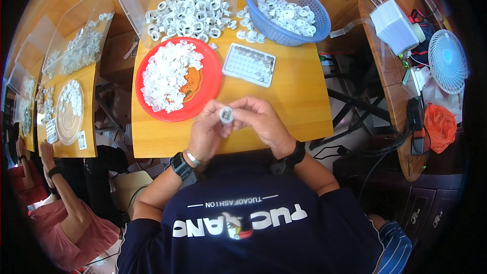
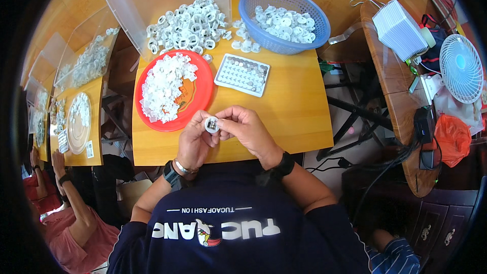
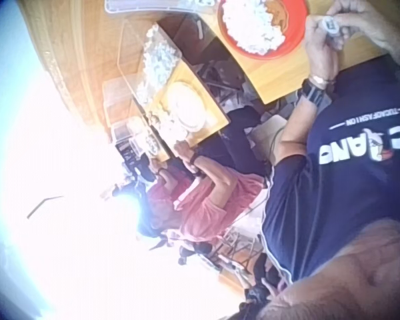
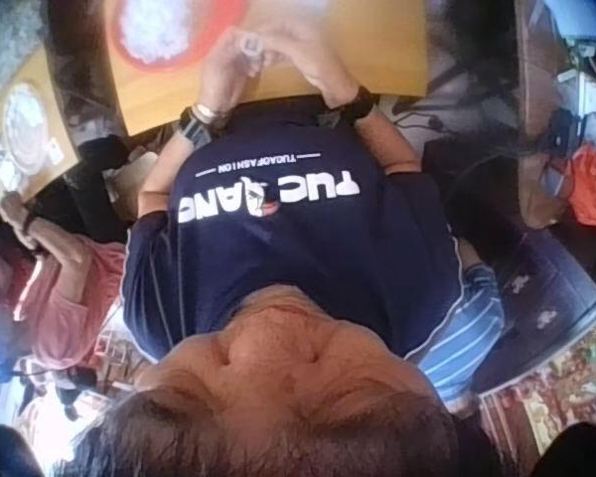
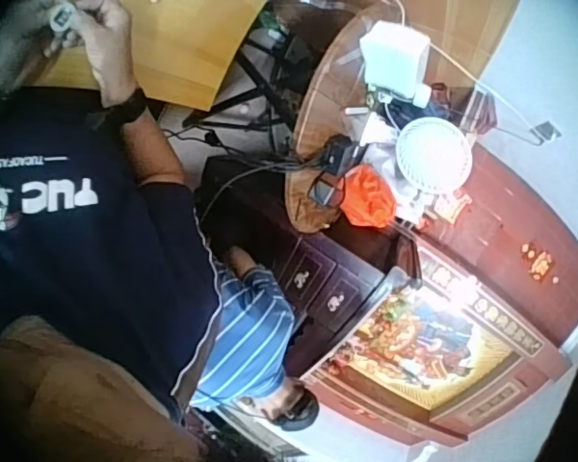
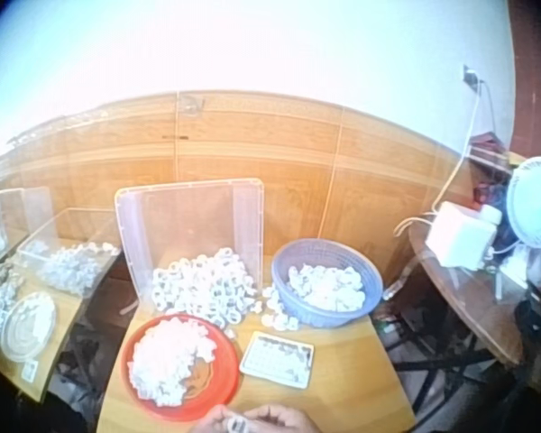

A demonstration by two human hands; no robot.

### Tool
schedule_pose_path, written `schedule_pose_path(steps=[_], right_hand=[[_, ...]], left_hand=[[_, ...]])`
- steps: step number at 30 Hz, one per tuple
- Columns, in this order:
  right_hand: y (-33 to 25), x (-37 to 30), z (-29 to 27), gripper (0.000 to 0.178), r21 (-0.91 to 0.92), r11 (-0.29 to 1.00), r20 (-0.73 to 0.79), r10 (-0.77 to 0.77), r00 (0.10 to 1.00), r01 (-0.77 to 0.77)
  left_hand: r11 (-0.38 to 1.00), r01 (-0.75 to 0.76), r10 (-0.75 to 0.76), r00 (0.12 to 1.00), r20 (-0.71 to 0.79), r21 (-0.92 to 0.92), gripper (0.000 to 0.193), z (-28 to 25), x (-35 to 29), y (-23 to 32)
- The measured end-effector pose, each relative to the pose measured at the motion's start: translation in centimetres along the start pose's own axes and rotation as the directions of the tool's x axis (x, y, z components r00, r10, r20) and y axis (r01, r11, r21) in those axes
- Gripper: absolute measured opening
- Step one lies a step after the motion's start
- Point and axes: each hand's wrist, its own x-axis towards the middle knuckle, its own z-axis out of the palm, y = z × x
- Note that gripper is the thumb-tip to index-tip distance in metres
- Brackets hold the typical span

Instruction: The person picks up a white plastic base and a small metal component by hand, inserts the component into the base, and places the assembled unit into a white plastic tray.

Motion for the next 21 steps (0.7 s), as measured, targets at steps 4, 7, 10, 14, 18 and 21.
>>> schedule_pose_path(steps=[4, 7, 10, 14, 18, 21], right_hand=[[-0.5, 0.0, 0.5, 0.016, -0.106, 0.994, 0.033, -0.028, 0.999, 0.031], [-0.2, 0.1, 0.6, 0.015, -0.151, 0.987, 0.021, -0.059, 0.998, 0.061], [0.1, 0.0, 0.9, 0.014, -0.176, 0.978, 0.01, -0.109, 0.994, 0.11], [0.7, 0.5, 1.0, 0.013, -0.294, 0.947, -0.016, -0.138, 0.99, 0.127], [1.0, 0.6, 0.9, 0.012, -0.303, 0.944, -0.013, -0.141, 0.99, 0.131], [0.8, 0.5, 0.9, 0.012, -0.305, 0.939, -0.035, -0.178, 0.983, 0.159]], left_hand=[[1.0, 0.007, -0.007, 0.999, -0.053, 0.004, 0.013, 1.0, -0.1, 0.4], [1.0, -0.006, 0.008, 0.999, -0.035, 0.031, 0.013, 1.1, -0.2, 0.3], [0.998, -0.017, 0.019, 1.0, -0.025, 0.059, 0.012, 0.9, -0.3, 0.3], [1.0, -0.009, 0.008, 1.0, 0.018, 0.007, 0.015, 0.1, -0.1, -0.2], [0.984, 0.048, -0.044, 0.999, 0.025, -0.17, 0.016, -0.9, 0.3, -0.8], [0.962, 0.075, -0.062, 0.997, 0.055, -0.263, 0.017, -0.6, 0.4, -0.7]])
